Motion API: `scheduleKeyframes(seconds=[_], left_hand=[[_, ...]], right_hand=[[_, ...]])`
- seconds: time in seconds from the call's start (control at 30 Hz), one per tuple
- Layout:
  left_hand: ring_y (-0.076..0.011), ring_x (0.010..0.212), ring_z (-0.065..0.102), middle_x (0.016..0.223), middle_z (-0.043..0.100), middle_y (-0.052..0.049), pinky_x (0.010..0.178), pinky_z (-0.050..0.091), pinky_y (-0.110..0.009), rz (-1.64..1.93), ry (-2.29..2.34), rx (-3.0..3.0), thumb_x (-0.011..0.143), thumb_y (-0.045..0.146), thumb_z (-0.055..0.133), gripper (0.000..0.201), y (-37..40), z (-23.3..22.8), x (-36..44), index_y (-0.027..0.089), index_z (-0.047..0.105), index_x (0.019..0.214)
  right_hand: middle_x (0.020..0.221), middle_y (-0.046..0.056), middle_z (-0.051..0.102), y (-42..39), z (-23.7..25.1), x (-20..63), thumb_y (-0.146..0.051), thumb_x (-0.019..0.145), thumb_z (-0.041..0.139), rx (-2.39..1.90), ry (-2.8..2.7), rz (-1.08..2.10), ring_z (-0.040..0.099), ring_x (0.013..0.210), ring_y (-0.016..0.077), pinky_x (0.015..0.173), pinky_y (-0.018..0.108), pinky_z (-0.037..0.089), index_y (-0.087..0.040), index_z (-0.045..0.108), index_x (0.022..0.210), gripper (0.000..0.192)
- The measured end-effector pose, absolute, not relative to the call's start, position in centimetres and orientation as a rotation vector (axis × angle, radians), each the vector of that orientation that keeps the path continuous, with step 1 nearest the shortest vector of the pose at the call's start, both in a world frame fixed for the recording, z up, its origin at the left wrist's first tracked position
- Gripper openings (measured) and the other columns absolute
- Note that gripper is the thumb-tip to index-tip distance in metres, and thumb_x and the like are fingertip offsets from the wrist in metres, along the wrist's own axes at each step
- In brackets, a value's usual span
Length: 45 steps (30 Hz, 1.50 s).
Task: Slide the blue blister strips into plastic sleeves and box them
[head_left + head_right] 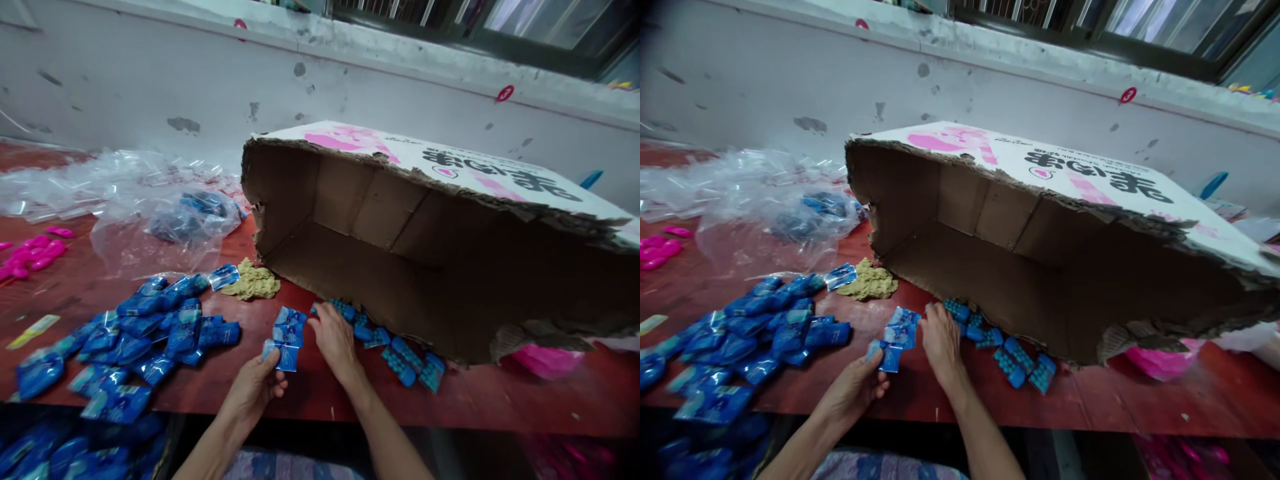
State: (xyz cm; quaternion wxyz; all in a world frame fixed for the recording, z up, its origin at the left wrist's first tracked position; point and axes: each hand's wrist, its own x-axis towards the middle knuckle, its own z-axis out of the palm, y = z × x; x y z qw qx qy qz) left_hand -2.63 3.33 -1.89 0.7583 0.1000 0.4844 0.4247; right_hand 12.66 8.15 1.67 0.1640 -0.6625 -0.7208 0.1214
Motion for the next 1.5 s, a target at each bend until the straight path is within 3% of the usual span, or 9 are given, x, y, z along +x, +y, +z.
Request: scheduleKeyframes(seconds=[0.17,0.4,0.57,0.67,0.8,1.1,1.27,1.37,1.5], left_hand=[[-0.0119,0.04,0.053,0.043,0.054,0.001,0.035,0.039,-0.017,0.913,1.076,0.124,0.07,0.032,0.067,0.023,2.7,-1.8,-2.8,0.016,0.051,0.071],[-0.0113,0.039,0.053,0.043,0.054,0.0,0.036,0.04,-0.017,0.865,1.092,0.076,0.072,0.034,0.064,0.024,2.6,-1.7,-2.7,0.015,0.051,0.067],[-0.0115,0.041,0.052,0.045,0.057,-0.001,0.038,0.039,-0.018,0.914,1.111,0.432,0.054,0.045,0.074,0.039,3.1,-2.2,-2.9,0.013,0.056,0.066],[-0.0099,0.04,0.051,0.046,0.059,-0.003,0.04,0.04,-0.018,0.921,1.168,0.664,0.054,0.044,0.075,0.038,3.6,-2.5,-3.1,0.011,0.059,0.064],[-0.0101,0.042,0.053,0.053,0.061,-0.002,0.041,0.042,-0.019,0.92,1.095,0.591,0.055,0.039,0.076,0.035,3.6,-2.5,-3.1,0.011,0.063,0.072],[-0.0099,0.044,0.054,0.052,0.059,-0.002,0.04,0.042,-0.018,0.907,0.971,0.282,0.057,0.033,0.076,0.029,2.7,-2.8,-2.7,0.01,0.061,0.064],[-0.0122,0.043,0.056,0.046,0.056,-0.001,0.038,0.043,-0.018,0.918,1.008,0.133,0.064,0.028,0.072,0.023,2.6,-2.5,-3.0,0.012,0.057,0.063],[-0.0126,0.042,0.056,0.046,0.057,-0.002,0.036,0.043,-0.018,0.914,1.051,0.07,0.077,0.023,0.059,0.016,2.5,-1.9,-3.0,0.012,0.055,0.065],[-0.0116,0.041,0.056,0.046,0.057,-0.003,0.036,0.043,-0.017,0.911,1.107,-0.009,0.081,0.022,0.053,0.019,2.4,-1.2,-2.7,0.011,0.054,0.065]], right_hand=[[0.092,0.009,0.06,9.6,1.0,12.7,-0.006,0.083,0.044,-2.041,-2.265,0.113,0.055,0.086,0.0203,0.068,0.028,0.04,-0.017,0.059,0.089,0.02],[0.109,0.008,0.057,7.6,0.3,14.0,-0.02,0.081,0.056,-1.877,-2.223,0.174,0.048,0.104,0.0253,0.085,0.039,0.036,-0.023,0.059,0.099,0.019],[0.1,0.004,0.06,5.8,1.1,13.0,-0.027,0.081,0.053,-1.549,-1.654,0.926,0.055,0.09,0.0179,0.079,0.032,0.042,-0.023,0.045,0.121,0.041],[0.073,-0.003,0.057,5.2,0.6,11.6,-0.024,0.073,0.056,-1.358,-1.33,1.443,0.053,0.064,0.0112,0.06,0.024,0.042,-0.019,0.048,0.112,0.04],[0.061,-0.008,0.048,4.9,-0.5,10.5,-0.023,0.064,0.058,-1.246,-0.971,1.61,0.044,0.051,0.0077,0.052,0.021,0.036,-0.016,0.048,0.099,0.037],[0.064,-0.006,0.047,3.6,-0.5,10.0,-0.025,0.076,0.051,-1.392,-1.132,1.313,0.049,0.057,0.0111,0.057,0.023,0.041,-0.018,0.05,0.099,0.024],[0.109,0.01,0.057,4.5,-0.2,12.3,-0.023,0.081,0.055,-1.912,-1.829,0.41,0.049,0.101,0.0263,0.085,0.039,0.037,-0.021,0.054,0.111,0.03],[0.1,0.011,0.06,5.2,-0.9,13.4,-0.02,0.083,0.051,-2.133,-2.019,0.11,0.05,0.097,0.0289,0.08,0.042,0.038,-0.021,0.057,0.106,0.024],[0.087,0.009,0.059,5.4,-1.4,13.7,-0.018,0.082,0.051,-2.018,-2.096,0.098,0.052,0.09,0.0262,0.08,0.041,0.039,-0.021,0.059,0.098,0.018]])
